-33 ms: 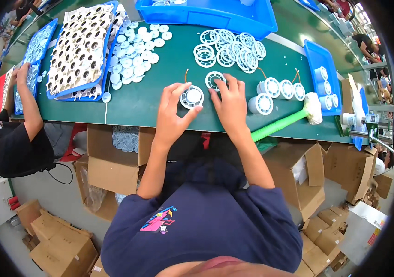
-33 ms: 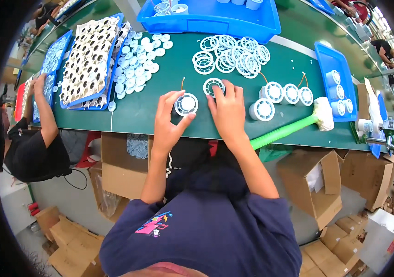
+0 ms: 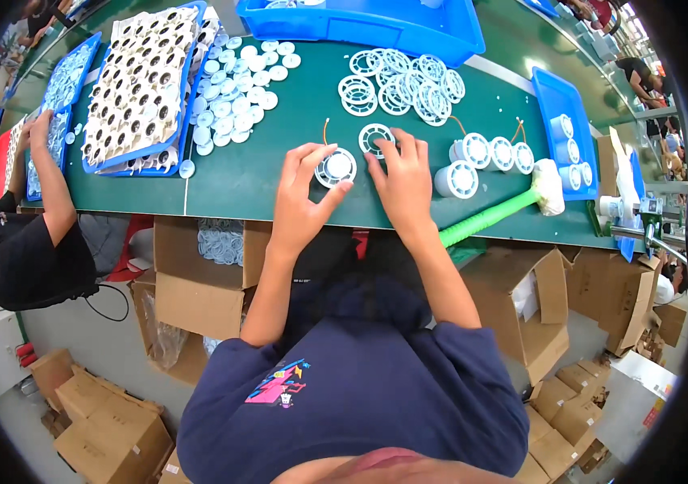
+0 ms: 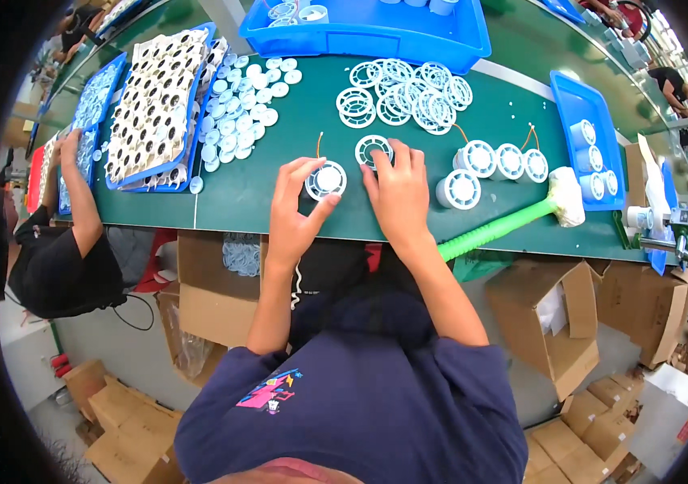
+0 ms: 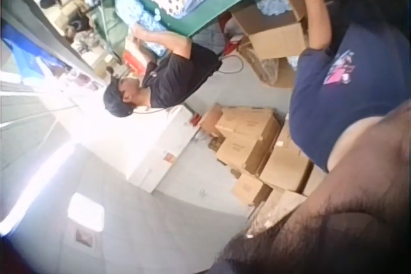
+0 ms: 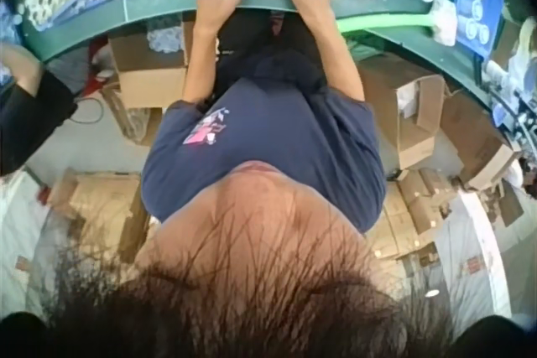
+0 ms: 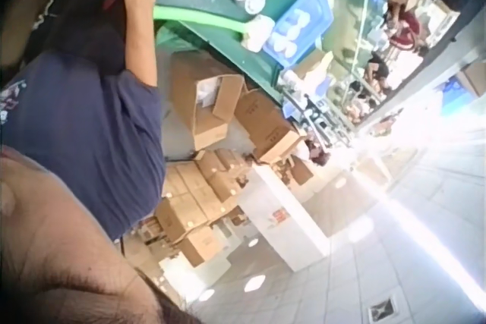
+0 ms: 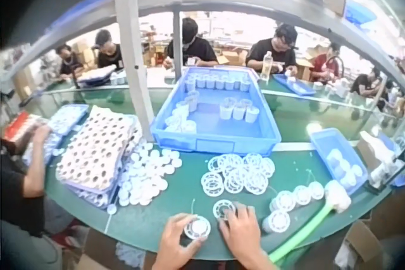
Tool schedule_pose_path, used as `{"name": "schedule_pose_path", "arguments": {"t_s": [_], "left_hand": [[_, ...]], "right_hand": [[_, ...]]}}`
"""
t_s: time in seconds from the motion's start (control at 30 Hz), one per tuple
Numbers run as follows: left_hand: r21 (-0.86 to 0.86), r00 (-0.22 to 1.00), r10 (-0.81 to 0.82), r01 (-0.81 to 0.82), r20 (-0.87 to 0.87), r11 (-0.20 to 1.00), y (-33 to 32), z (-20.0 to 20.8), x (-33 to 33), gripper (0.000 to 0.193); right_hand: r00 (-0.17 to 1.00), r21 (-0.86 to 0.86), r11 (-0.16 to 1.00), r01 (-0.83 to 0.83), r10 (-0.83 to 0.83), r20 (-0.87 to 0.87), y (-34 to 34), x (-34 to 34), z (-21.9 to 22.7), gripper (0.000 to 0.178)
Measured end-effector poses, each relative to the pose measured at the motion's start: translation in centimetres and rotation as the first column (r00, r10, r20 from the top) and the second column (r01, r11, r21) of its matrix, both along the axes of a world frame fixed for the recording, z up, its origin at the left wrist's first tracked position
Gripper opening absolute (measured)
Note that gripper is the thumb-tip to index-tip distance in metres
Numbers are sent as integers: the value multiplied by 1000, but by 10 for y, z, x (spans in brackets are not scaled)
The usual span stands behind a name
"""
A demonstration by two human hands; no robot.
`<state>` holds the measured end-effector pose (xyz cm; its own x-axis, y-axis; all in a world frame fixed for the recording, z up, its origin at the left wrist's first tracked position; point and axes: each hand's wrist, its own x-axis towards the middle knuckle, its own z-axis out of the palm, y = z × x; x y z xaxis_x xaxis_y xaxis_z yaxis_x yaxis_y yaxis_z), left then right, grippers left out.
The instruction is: Assembling small circular electronic components using a white rubber mallet.
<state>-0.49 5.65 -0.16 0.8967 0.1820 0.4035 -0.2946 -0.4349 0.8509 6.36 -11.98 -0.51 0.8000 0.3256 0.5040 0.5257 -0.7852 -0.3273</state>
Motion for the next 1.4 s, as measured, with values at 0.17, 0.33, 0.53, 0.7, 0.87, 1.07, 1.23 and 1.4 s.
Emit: {"name": "schedule_pose_path", "arguments": {"t_s": [0.17, 0.33, 0.53, 0.7, 0.87, 1.07, 1.23, 1.4], "left_hand": [[-21, 1000, 22, -21, 7, 1000, 1, -8, 1, 38], [-11, 997, 61, -61, 47, 998, -1, -10, 3, 35], [-41, 996, 87, -86, 24, 995, 0, -10, 1, 33], [-35, 998, 64, -64, 0, 997, -3, -10, -2, 45], [41, 987, 116, -112, -108, 993, -15, -7, -14, 75], [-6, 983, 147, -149, -114, 989, -27, -15, -14, 78], [24, 979, 172, -170, -113, 985, -28, -16, -16, 78], [83, 976, 203, -196, -82, 977, -29, -17, -14, 74]], "right_hand": [[999, 149, 988, 48, -50, 14, 2, -6, -1, 15], [913, 412, 884, 221, -39, -407, -3, -21, 6, 12], [920, 234, 921, 310, -229, -317, -2, -36, 18, 28], [953, 38, 994, 103, -88, -290, -15, -28, 11, 46], [935, 96, 974, 204, -165, -315, -11, -31, 13, 47], [976, 316, 925, -209, 218, 9, 13, -37, 44, 59], [954, 307, 921, -241, 282, -98, 27, -32, 24, 55], [971, 322, 931, -172, 216, -104, 33, -38, 23, 53]]}}
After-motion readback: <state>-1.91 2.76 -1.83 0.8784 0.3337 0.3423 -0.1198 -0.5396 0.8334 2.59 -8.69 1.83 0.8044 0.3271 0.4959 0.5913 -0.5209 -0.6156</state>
